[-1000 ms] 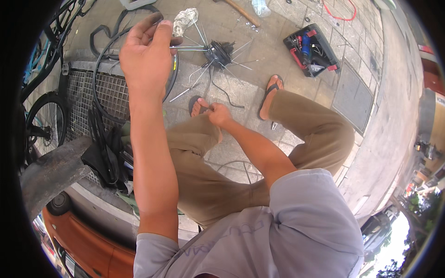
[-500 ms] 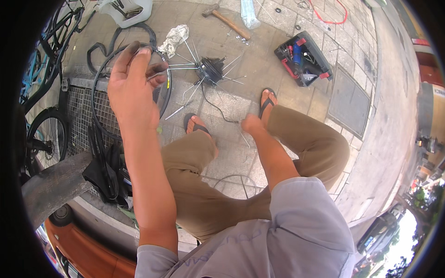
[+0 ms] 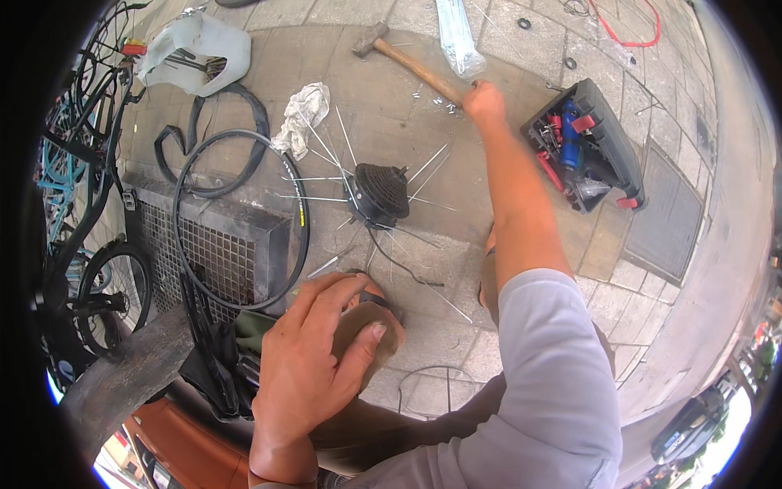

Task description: The person inserts metal spokes into a bicycle hub and uses pliers to bend the ends of the spokes. The person handles the hub and spokes by hand, working on the ground with tools nearby.

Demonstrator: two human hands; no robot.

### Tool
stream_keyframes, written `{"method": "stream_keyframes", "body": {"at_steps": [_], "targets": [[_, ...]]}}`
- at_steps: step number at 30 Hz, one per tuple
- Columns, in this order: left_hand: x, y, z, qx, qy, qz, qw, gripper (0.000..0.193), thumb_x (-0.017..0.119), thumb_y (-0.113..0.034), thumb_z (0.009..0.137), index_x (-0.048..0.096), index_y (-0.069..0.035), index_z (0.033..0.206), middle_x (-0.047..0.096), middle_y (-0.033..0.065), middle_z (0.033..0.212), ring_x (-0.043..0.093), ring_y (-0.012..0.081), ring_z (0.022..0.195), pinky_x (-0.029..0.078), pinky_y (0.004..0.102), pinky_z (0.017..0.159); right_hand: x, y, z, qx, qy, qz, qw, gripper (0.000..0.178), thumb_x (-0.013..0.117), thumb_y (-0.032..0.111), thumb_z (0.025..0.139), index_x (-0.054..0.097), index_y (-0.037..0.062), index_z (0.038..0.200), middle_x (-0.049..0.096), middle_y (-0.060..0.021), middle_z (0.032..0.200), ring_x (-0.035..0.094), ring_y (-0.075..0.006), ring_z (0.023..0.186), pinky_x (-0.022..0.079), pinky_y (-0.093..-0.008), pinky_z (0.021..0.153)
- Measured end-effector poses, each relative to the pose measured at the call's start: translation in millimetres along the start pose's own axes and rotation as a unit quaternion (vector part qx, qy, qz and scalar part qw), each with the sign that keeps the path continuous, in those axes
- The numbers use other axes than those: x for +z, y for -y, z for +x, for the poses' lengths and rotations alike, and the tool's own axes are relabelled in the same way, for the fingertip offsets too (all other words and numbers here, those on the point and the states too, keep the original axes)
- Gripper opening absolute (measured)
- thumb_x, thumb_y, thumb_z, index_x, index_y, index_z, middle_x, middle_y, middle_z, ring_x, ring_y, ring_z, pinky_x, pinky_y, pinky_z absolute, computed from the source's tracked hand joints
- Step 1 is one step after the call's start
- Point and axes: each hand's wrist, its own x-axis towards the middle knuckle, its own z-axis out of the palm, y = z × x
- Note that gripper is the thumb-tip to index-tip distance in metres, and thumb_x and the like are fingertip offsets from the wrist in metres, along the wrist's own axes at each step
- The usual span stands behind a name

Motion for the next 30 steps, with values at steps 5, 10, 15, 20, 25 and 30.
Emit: {"method": "stream_keyframes", "body": {"at_steps": [5, 10, 15, 20, 25, 30], "targets": [[4, 6, 33, -0.014, 0.041, 0.013, 0.999, 0.047, 0.079, -0.017, 0.085, 0.062, -0.006, 0.127, 0.066, 0.0168, 0.122, 0.069, 0.0398, 0.099, 0.058, 0.0439, 0.082, 29, 10, 52, -0.024, -0.028, 0.010, 0.999, 0.036, 0.057, 0.026, 0.094, 0.071, 0.0074, 0.121, 0.072, -0.0249, 0.115, 0.067, -0.0430, 0.112, 0.053, -0.0510, 0.096], [5, 9, 57, -0.017, 0.064, 0.007, 0.998, 0.048, 0.080, -0.018, 0.084, 0.062, -0.005, 0.127, 0.065, 0.0171, 0.122, 0.069, 0.0404, 0.099, 0.058, 0.0445, 0.082, 28, 29, 60, -0.007, -0.044, 0.002, 0.999, 0.038, 0.061, 0.033, 0.096, 0.067, 0.0021, 0.117, 0.071, -0.0261, 0.113, 0.067, -0.0453, 0.109, 0.054, -0.0523, 0.094], [4, 7, 69, -0.009, 0.089, 0.009, 0.996, 0.049, 0.081, -0.017, 0.083, 0.062, -0.005, 0.127, 0.065, 0.0170, 0.124, 0.069, 0.0403, 0.099, 0.058, 0.0448, 0.083, 23, 36, 58, 0.001, -0.045, 0.029, 0.999, 0.042, 0.063, 0.036, 0.097, 0.066, 0.0010, 0.120, 0.070, -0.0263, 0.118, 0.066, -0.0442, 0.113, 0.053, -0.0510, 0.097], [3, 9, 72, 0.005, 0.094, 0.008, 0.996, 0.050, 0.081, -0.018, 0.083, 0.062, -0.004, 0.127, 0.066, 0.0163, 0.124, 0.069, 0.0381, 0.099, 0.057, 0.0438, 0.082, 19, 49, 63, 0.005, -0.037, -0.015, 0.999, 0.041, 0.061, 0.034, 0.098, 0.067, 0.0002, 0.120, 0.070, -0.0257, 0.118, 0.068, -0.0422, 0.112, 0.054, -0.0500, 0.098], [0, 8, 76, 0.004, 0.085, 0.006, 0.996, 0.050, 0.081, -0.017, 0.082, 0.063, -0.004, 0.127, 0.067, 0.0165, 0.122, 0.069, 0.0391, 0.100, 0.058, 0.0437, 0.084, 9, 52, 70, 0.013, 0.014, -0.115, 0.993, 0.033, 0.056, 0.025, 0.098, 0.069, 0.0049, 0.122, 0.070, -0.0201, 0.124, 0.070, -0.0372, 0.112, 0.055, -0.0468, 0.097], [3, 8, 74, 0.003, 0.076, 0.013, 0.997, 0.051, 0.081, -0.015, 0.082, 0.063, -0.004, 0.127, 0.067, 0.0162, 0.122, 0.069, 0.0384, 0.099, 0.058, 0.0430, 0.084, 6, 58, 70, -0.017, -0.015, -0.144, 0.989, 0.030, 0.055, 0.021, 0.097, 0.073, 0.0066, 0.116, 0.073, -0.0167, 0.121, 0.071, -0.0333, 0.111, 0.057, -0.0435, 0.094]]}}
